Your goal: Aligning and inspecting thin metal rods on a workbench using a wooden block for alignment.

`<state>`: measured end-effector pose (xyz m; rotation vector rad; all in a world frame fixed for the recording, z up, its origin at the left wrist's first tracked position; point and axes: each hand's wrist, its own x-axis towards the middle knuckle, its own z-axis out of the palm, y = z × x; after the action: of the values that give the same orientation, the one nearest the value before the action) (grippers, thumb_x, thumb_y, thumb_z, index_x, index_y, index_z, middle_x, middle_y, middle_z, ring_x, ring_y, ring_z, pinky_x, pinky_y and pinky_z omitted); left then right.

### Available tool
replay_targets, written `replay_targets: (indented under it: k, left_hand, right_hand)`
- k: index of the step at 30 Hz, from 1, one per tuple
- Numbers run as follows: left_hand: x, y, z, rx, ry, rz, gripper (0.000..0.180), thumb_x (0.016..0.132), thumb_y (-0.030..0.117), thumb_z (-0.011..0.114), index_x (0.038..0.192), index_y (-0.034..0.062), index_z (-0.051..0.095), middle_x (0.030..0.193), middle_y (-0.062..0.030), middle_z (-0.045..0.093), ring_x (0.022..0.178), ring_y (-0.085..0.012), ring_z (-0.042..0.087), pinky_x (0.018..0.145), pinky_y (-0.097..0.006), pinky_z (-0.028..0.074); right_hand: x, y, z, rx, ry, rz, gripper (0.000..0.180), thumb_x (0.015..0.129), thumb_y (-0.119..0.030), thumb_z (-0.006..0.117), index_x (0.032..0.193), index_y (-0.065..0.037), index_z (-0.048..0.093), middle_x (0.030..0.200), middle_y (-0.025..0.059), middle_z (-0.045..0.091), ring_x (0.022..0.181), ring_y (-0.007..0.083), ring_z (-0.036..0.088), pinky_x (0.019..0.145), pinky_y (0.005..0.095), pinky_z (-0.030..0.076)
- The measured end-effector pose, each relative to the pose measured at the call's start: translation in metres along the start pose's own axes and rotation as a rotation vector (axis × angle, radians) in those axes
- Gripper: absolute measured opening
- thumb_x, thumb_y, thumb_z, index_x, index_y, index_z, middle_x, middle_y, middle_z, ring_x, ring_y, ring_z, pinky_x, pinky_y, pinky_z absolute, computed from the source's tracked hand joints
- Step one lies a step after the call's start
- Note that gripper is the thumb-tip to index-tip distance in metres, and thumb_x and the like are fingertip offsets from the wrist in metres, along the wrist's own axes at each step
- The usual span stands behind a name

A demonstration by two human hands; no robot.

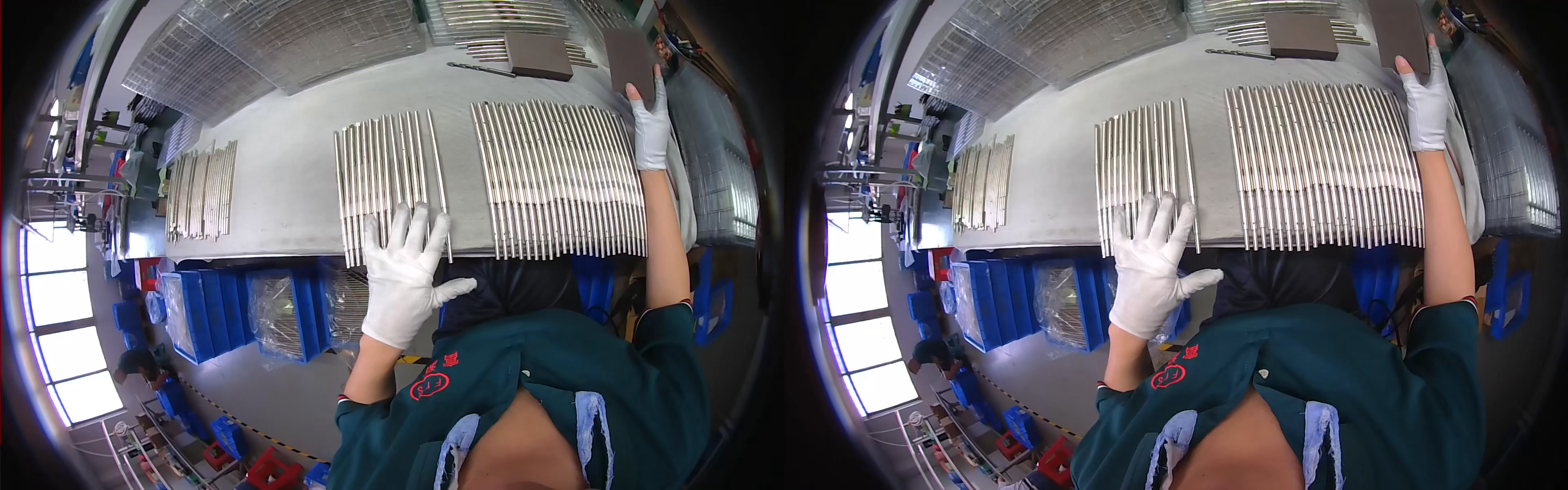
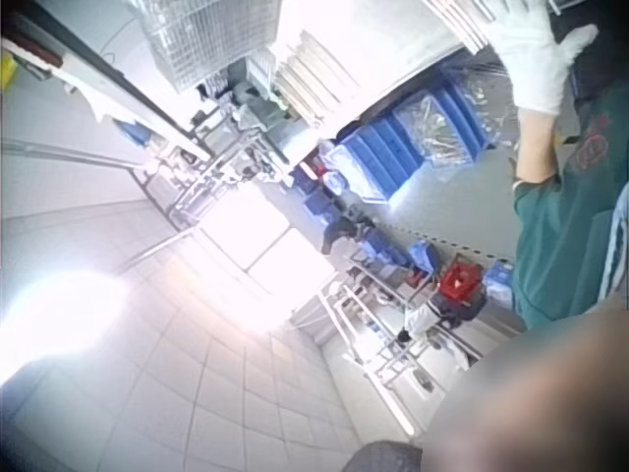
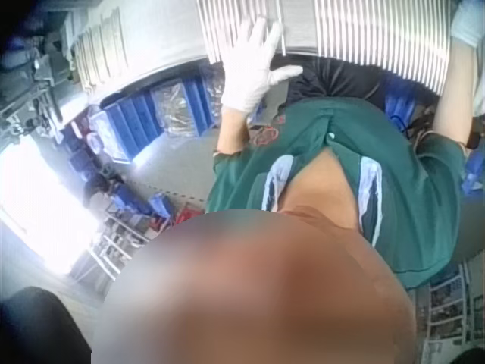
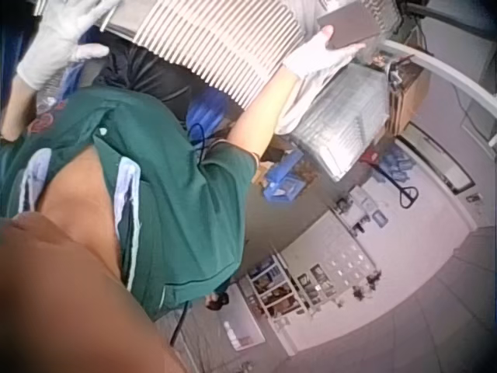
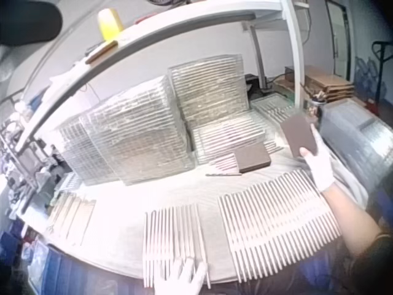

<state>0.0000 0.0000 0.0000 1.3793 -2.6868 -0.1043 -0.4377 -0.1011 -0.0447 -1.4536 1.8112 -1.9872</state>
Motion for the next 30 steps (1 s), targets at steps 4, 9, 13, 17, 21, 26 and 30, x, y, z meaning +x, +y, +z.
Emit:
replay_targets:
  k: [4,9,13,17,21,26,30]
  left_hand:
    - [0.011,-0.006,-0.012,-0.009,0.056,0.005,0.096,0.075,0.074,0.06,0.144,0.009,0.048,0.141,-0.0241,0.048,0.133,-0.0451,0.041,0.111,-0.065,0.021]
    - [0.008,-0.051,-0.005,0.169,0.116,-0.277,0.103,0.075,0.079,0.054,0.142,0.0012,0.046,0.141,-0.0306,0.046,0.134,-0.0455,0.039,0.111,-0.065,0.021]
    - [0.007,-0.06,-0.004,0.107,0.083,-0.331,0.098,0.077,0.073,0.059,0.14,-0.0002,0.046,0.135,-0.0302,0.047,0.132,-0.0454,0.039,0.11,-0.063,0.024]
    - [0.012,-0.059,-0.009,0.029,-0.02,-0.31,0.097,0.081,0.071,0.059,0.146,0.0009,0.041,0.143,-0.0321,0.042,0.137,-0.0468,0.036,0.113,-0.061,0.022]
    - [0.013,-0.058,-0.002,0.017,0.027,-0.212,0.096,0.081,0.068,0.061,0.147,0.001,0.041,0.148,-0.0306,0.038,0.139,-0.045,0.034,0.113,-0.061,0.022]
    - [0.018,-0.024,0.001,-0.055,0.067,-0.004,0.098,0.078,0.075,0.056,0.146,0.0047,0.043,0.145,-0.0263,0.043,0.139,-0.0425,0.036,0.113,-0.063,0.019]
    - [0.023,0.003,0.006,-0.118,0.054,0.187,0.096,0.078,0.077,0.052,0.142,0.0066,0.049,0.14,-0.0195,0.051,0.133,-0.0413,0.042,0.112,-0.064,0.02]
  right_hand:
    - [0.001,0.003,0.001,-0.011,0.009,-0.008,0.071,0.091,-0.019,0.073,0.151,-0.004,0.038,0.144,0.0122,0.051,0.127,0.0183,0.051,0.109,0.0289,0.038]
    - [0.001,0.002,-0.001,0.004,0.001,0.016,0.071,0.092,-0.019,0.073,0.151,-0.004,0.038,0.144,0.0121,0.051,0.127,0.018,0.051,0.109,0.0287,0.037]
    - [0.001,0.001,0.001,0.002,0.002,0.015,0.071,0.091,-0.017,0.073,0.151,-0.004,0.037,0.144,0.0121,0.051,0.127,0.0177,0.051,0.109,0.0286,0.037]
    - [0.001,0.002,-0.001,0.009,-0.002,0.029,0.071,0.092,-0.016,0.073,0.151,-0.004,0.037,0.144,0.0119,0.051,0.127,0.0174,0.051,0.109,0.0284,0.037]
    - [0.001,0.002,-0.001,0.006,0.01,0.037,0.071,0.092,-0.016,0.073,0.151,-0.003,0.037,0.144,0.0119,0.051,0.127,0.0172,0.05,0.109,0.0282,0.037]
    - [0.0,0.004,0.003,0.038,0.011,0.023,0.071,0.092,-0.016,0.073,0.151,-0.003,0.037,0.144,0.0115,0.051,0.127,0.0172,0.05,0.109,0.0286,0.037]
    - [0.001,0.002,0.002,0.024,0.014,0.016,0.071,0.092,-0.017,0.073,0.151,-0.002,0.037,0.144,0.0119,0.051,0.127,0.0172,0.05,0.109,0.0286,0.037]
